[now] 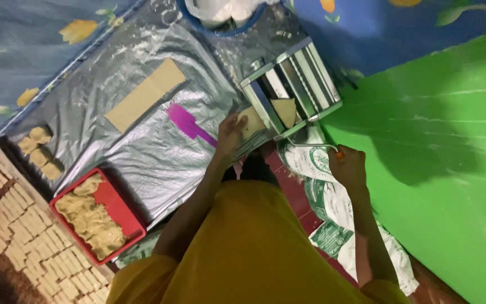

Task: Flatten pieces of dough using a manual pasta machine and stack them on a tray.

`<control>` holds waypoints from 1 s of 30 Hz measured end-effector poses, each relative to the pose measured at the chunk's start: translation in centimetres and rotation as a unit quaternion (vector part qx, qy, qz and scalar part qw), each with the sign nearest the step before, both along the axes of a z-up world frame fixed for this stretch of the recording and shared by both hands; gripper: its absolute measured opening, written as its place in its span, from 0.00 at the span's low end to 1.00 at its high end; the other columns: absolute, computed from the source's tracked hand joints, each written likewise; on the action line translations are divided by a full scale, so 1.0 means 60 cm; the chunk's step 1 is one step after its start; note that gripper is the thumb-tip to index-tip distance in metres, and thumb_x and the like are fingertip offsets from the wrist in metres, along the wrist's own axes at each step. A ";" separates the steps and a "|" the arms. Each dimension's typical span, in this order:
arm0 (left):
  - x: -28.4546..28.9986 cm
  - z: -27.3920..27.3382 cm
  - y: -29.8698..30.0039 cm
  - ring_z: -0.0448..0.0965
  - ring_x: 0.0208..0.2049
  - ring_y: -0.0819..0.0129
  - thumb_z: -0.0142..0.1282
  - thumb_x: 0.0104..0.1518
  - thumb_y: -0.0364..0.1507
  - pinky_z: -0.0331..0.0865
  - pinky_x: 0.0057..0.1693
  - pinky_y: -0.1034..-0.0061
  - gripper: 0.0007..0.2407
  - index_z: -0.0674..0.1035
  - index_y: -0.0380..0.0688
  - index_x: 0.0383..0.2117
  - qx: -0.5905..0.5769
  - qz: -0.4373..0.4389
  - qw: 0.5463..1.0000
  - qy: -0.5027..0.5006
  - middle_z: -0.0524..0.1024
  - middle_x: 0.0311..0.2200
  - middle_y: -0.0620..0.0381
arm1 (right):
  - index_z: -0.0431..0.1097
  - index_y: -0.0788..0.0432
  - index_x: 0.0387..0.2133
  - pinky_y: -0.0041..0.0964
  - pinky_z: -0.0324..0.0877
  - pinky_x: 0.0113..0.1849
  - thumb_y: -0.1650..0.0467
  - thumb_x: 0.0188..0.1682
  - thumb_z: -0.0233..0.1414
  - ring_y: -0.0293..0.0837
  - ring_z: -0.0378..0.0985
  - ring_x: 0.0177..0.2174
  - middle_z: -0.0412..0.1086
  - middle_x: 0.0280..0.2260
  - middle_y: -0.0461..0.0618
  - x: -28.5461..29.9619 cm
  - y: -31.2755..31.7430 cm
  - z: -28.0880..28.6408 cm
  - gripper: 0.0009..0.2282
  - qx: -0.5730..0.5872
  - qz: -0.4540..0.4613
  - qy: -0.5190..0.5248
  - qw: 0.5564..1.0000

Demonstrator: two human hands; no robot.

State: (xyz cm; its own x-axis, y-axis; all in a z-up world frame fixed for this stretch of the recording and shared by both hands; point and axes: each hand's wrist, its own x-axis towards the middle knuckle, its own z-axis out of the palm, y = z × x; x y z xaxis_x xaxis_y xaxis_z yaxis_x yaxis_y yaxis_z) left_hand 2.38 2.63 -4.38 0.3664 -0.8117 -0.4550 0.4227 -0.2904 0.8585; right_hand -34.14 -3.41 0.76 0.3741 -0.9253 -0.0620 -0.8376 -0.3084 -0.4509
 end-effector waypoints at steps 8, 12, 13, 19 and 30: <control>0.005 -0.007 0.030 0.77 0.25 0.72 0.60 0.63 0.33 0.74 0.37 0.76 0.09 0.80 0.40 0.37 0.022 0.015 0.999 0.021 0.77 0.28 0.56 | 0.65 0.58 0.11 0.47 0.69 0.27 0.68 0.50 0.51 0.59 0.77 0.21 0.66 0.12 0.57 0.019 0.026 -0.268 0.17 0.013 0.068 -0.037 0.997; 0.005 0.011 0.036 0.76 0.25 0.73 0.60 0.64 0.35 0.73 0.35 0.77 0.10 0.81 0.40 0.38 0.030 0.013 0.999 -0.003 0.78 0.27 0.55 | 0.68 0.52 0.18 0.44 0.67 0.33 0.70 0.44 0.51 0.47 0.76 0.22 0.71 0.14 0.47 0.029 0.100 -0.461 0.06 -0.087 0.246 0.100 0.960; 0.004 0.017 0.042 0.76 0.25 0.73 0.60 0.64 0.35 0.73 0.35 0.77 0.10 0.81 0.40 0.38 0.034 0.009 0.999 -0.001 0.78 0.27 0.55 | 0.68 0.52 0.18 0.44 0.67 0.33 0.70 0.44 0.51 0.47 0.76 0.22 0.71 0.14 0.47 0.088 0.121 -0.402 0.06 -0.083 0.243 0.101 0.961; 0.008 -0.021 0.071 0.79 0.25 0.72 0.62 0.63 0.31 0.74 0.36 0.78 0.07 0.80 0.41 0.36 0.024 0.050 0.997 0.045 0.77 0.26 0.55 | 0.79 0.50 0.36 0.52 0.64 0.51 0.40 0.48 0.42 0.59 0.78 0.48 0.79 0.39 0.53 0.211 0.232 -0.205 0.31 0.405 -0.108 0.087 0.904; -0.011 0.012 0.128 0.79 0.25 0.71 0.62 0.60 0.29 0.77 0.34 0.78 0.07 0.80 0.42 0.40 0.074 0.107 0.991 0.043 0.78 0.27 0.55 | 0.63 0.54 0.06 0.32 0.65 0.22 0.63 0.53 0.53 0.37 0.69 0.11 0.66 0.06 0.45 0.095 0.133 0.081 0.23 0.391 0.036 -0.177 0.902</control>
State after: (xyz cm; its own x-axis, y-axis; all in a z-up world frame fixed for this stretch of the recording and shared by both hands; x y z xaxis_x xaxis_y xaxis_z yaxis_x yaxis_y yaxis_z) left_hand 1.69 10.32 -3.64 0.4771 -0.6417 -0.6004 0.5585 -0.3061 0.7710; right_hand -28.45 4.54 5.63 0.5560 -0.6230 -0.5503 -0.5887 0.1722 -0.7898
